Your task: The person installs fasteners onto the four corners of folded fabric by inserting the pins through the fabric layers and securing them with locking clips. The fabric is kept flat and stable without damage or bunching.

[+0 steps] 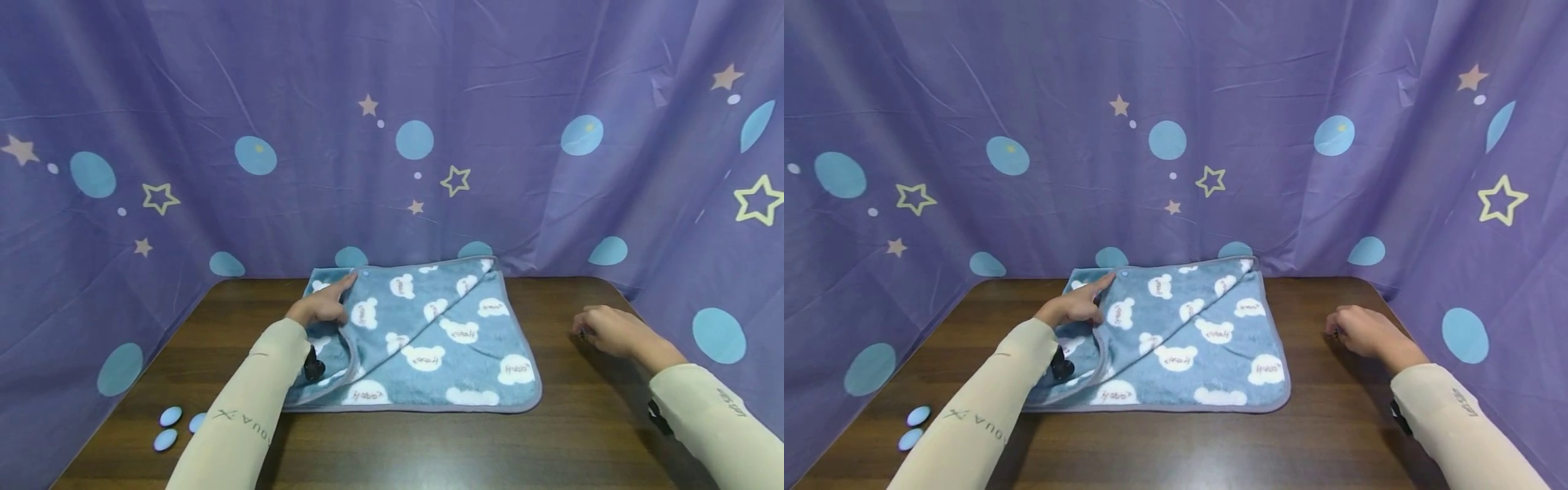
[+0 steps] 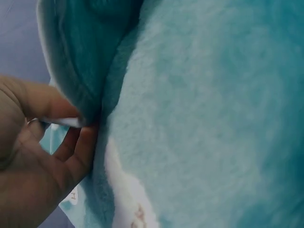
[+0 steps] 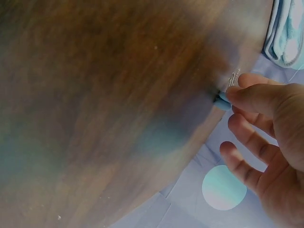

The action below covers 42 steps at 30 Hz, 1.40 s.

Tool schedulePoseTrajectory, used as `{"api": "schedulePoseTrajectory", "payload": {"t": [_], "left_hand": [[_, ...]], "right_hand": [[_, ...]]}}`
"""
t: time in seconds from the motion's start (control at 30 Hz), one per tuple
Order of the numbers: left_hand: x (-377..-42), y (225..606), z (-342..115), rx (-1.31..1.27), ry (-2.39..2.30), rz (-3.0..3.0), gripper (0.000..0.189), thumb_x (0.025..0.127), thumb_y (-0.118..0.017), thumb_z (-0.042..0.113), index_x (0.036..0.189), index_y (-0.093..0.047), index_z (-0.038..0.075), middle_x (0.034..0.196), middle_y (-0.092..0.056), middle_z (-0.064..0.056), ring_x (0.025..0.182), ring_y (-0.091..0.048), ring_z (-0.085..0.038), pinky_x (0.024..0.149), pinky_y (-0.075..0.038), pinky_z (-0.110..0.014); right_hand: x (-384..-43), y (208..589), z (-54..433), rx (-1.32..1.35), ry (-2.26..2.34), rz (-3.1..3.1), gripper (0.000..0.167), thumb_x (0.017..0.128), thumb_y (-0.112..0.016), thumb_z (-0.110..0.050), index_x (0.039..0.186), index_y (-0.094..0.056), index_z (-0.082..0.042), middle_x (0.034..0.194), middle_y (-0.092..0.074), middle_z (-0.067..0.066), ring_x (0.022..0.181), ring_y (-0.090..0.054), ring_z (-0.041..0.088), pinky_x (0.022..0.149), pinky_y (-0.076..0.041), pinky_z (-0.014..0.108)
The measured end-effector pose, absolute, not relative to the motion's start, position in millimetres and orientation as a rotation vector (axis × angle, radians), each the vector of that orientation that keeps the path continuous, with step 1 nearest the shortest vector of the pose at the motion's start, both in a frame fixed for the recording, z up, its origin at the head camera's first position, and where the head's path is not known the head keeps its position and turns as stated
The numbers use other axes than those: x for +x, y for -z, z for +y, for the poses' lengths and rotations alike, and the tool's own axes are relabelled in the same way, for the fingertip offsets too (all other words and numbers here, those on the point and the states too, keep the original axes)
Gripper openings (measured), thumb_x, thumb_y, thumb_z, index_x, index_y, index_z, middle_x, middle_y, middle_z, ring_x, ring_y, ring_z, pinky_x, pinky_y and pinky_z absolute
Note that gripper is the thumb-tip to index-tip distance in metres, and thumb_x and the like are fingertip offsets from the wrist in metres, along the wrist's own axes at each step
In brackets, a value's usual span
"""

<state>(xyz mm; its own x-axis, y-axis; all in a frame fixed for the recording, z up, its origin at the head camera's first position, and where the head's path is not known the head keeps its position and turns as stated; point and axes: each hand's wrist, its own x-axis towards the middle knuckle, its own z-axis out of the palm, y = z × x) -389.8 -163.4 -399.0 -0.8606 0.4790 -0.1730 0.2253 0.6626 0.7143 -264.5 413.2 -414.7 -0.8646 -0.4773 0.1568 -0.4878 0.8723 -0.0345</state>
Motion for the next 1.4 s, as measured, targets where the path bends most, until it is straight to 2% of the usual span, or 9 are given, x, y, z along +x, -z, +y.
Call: {"api": "schedulePoseTrajectory", "payload": {"t": [0.03,0.1,0.17,0.37,0.6,0.73,0.97,1.17,1.4], "left_hand": [[-389.8,399.3,-163.1,0.59,-0.978,2.577,0.116,0.07,-0.061,-0.016,0.166,-0.003,0.013,0.171,0.003,-0.017,0.151,-0.016,-0.03,0.101,-0.039,-0.04],[-390.4,400.7,-162.5,0.662,-0.888,2.674,0.11,0.071,-0.057,-0.015,0.165,-0.005,0.009,0.17,-0.002,-0.02,0.155,-0.011,-0.035,0.112,-0.03,-0.044],[-390.1,401.5,-160.9,0.708,-0.833,2.745,0.103,0.073,-0.051,-0.016,0.164,-0.011,0.005,0.169,-0.007,-0.022,0.154,-0.012,-0.04,0.115,-0.03,-0.049],[-385.4,397.4,-152.7,0.673,-0.584,2.862,0.082,0.079,-0.047,-0.013,0.159,-0.035,0.004,0.16,-0.029,-0.03,0.147,-0.029,-0.048,0.11,-0.037,-0.052],[-357.7,364.8,-124.3,0.416,-0.213,2.834,0.065,0.096,-0.049,0.004,0.16,-0.038,0.015,0.167,-0.012,-0.026,0.15,-0.01,-0.055,0.108,-0.037,-0.063],[-339.1,350.5,-90.9,0.524,-0.058,2.881,0.054,0.1,-0.053,0.016,0.154,-0.049,0.017,0.166,-0.022,-0.019,0.15,-0.016,-0.048,0.104,-0.041,-0.065],[-307.0,358.3,-33.9,0.87,-0.056,2.794,0.05,0.1,-0.065,0.028,0.149,-0.055,0.02,0.155,-0.046,-0.008,0.142,-0.036,-0.036,0.107,-0.043,-0.054],[-283.1,376.9,-7.9,1.178,-0.117,2.727,0.043,0.099,-0.069,0.028,0.14,-0.064,0.016,0.143,-0.058,-0.005,0.135,-0.048,-0.028,0.11,-0.043,-0.044],[-266.3,386.1,15.9,1.527,-0.31,2.517,0.028,0.097,-0.072,0.022,0.123,-0.072,0.012,0.113,-0.068,-0.001,0.103,-0.061,-0.011,0.093,-0.047,-0.022]], "right_hand": [[-264.7,414.8,413.4,0.757,-0.103,-2.899,0.029,0.078,-0.068,0.01,0.086,-0.075,-0.017,0.085,-0.065,-0.008,0.077,-0.062,0.011,0.065,-0.053,0.034],[-265.6,414.9,414.0,0.763,-0.089,-2.9,0.029,0.078,-0.07,0.009,0.086,-0.075,-0.018,0.085,-0.065,-0.008,0.077,-0.063,0.012,0.066,-0.054,0.035],[-266.3,414.9,414.8,0.769,-0.076,-2.903,0.028,0.077,-0.072,0.009,0.085,-0.075,-0.018,0.085,-0.066,-0.008,0.077,-0.064,0.012,0.067,-0.054,0.035],[-267.2,415.0,416.7,0.776,-0.042,-2.913,0.029,0.075,-0.075,0.009,0.083,-0.074,-0.019,0.083,-0.066,-0.008,0.076,-0.064,0.013,0.066,-0.055,0.036],[-265.5,410.6,415.4,0.78,-0.04,-2.924,0.027,0.077,-0.074,0.008,0.08,-0.071,-0.018,0.08,-0.068,-0.007,0.073,-0.063,0.012,0.063,-0.054,0.037],[-264.8,409.2,413.8,0.746,-0.044,-2.943,0.024,0.079,-0.075,0.006,0.078,-0.071,-0.018,0.081,-0.069,-0.005,0.072,-0.063,0.012,0.062,-0.054,0.038],[-263.3,411.4,412.2,0.707,-0.112,-2.98,0.028,0.077,-0.076,0.004,0.07,-0.064,-0.021,0.076,-0.061,-0.008,0.067,-0.054,0.008,0.055,-0.047,0.035],[-260.9,409.4,410.3,0.684,-0.144,-3.021,0.026,0.075,-0.074,0.008,0.075,-0.068,-0.017,0.077,-0.064,-0.005,0.069,-0.058,0.012,0.058,-0.051,0.037],[-260.7,412.7,410.5,0.65,-0.104,-3.02,0.026,0.075,-0.072,0.007,0.075,-0.065,-0.018,0.076,-0.062,-0.006,0.069,-0.056,0.012,0.057,-0.05,0.039]]}}
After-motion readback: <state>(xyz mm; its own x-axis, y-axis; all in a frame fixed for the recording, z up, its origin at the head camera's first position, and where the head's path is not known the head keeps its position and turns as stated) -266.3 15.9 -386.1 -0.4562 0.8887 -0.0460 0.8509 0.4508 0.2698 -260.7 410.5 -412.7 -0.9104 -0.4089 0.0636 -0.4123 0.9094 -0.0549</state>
